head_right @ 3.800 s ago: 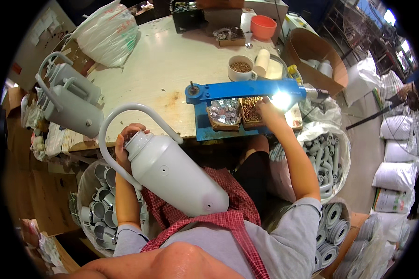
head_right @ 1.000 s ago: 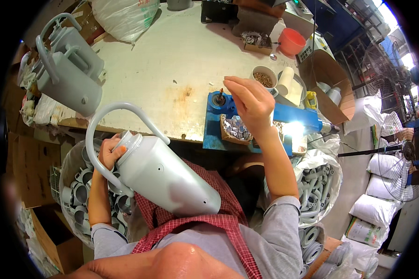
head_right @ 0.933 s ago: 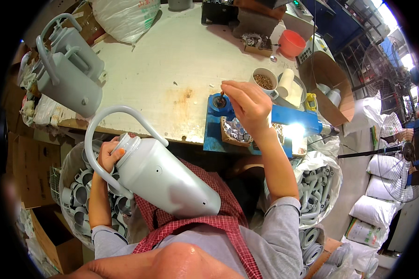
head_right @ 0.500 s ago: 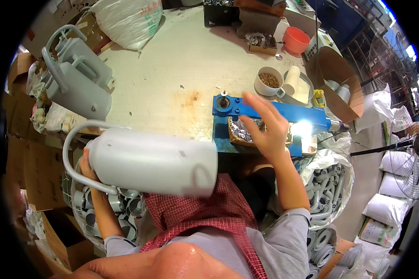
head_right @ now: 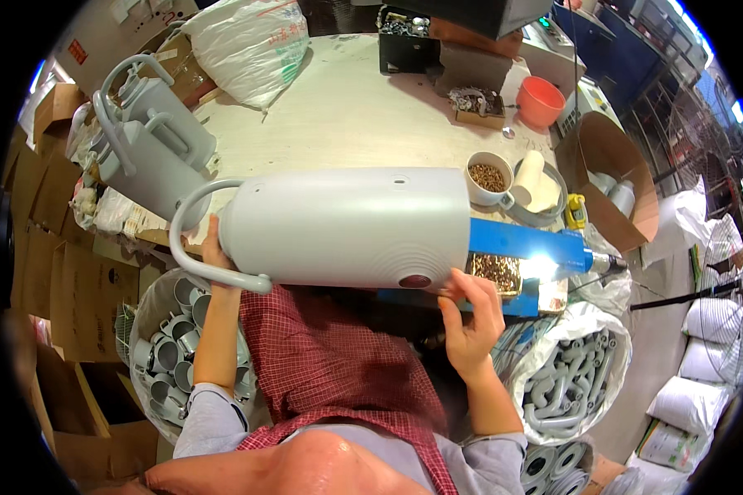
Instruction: The person assembles white electric kettles by inserting small metal components into the base of each kettle and then attaching the lid. The person handles kettles one at a time, placing finished units on the table.
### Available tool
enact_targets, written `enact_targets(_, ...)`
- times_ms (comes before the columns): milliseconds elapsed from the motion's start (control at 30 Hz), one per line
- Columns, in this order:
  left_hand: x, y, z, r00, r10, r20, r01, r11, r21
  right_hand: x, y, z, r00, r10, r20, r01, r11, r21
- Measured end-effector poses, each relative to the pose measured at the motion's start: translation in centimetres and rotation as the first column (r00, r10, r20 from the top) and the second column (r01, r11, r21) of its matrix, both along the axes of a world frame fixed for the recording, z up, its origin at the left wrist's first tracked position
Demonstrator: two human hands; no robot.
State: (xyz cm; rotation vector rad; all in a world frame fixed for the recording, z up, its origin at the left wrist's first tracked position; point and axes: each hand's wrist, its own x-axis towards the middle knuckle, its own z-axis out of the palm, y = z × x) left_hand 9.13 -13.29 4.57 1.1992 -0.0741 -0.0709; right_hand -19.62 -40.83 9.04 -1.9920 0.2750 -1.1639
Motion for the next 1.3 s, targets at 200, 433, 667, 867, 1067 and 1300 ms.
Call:
enact_targets(200, -6.1, -8.2, 1.1, 0.994, -0.1, 0.043, 0.098, 0.994, 0.056, -2.1, -4.8, -1.7, 0.925, -0.378, -0.042, 0.379, 0.924, 0.036)
enact_targets(433, -9.8, -15.3, -2.6, 0.895, -0.291, 0.337, 0.292, 0.955, 0.048, -7.3, -10.3, -4.2, 0.944, -0.329, 0.028, 0.28, 0.843, 0.459)
enact_targets(667, -8.7, -15.1, -5.8, 0.945, -0.243, 0.218, 0.254, 0.967, -0.021, -5.4, -9.9, -3.8, 0.943, -0.332, 0.006, 0.285, 0.819, 0.497)
enact_targets(867, -8.5, -14.7, -6.8, 0.947, -0.23, 0.225, 0.254, 0.963, -0.083, -5.3, -10.3, -3.9, 0.943, -0.332, 0.027, 0.282, 0.839, 0.465)
enact_targets(1067, -9.2, -15.4, -4.7, 0.964, -0.222, 0.144, 0.236, 0.967, -0.091, -4.8, -10.3, -3.4, 0.934, -0.358, 0.01, 0.322, 0.849, 0.419)
enact_targets(1300, -8.7, -15.3, -4.5, 0.963, -0.234, 0.131, 0.251, 0.96, -0.128, -4.1, -10.4, -2.6, 0.932, -0.363, 0.014, 0.335, 0.873, 0.355)
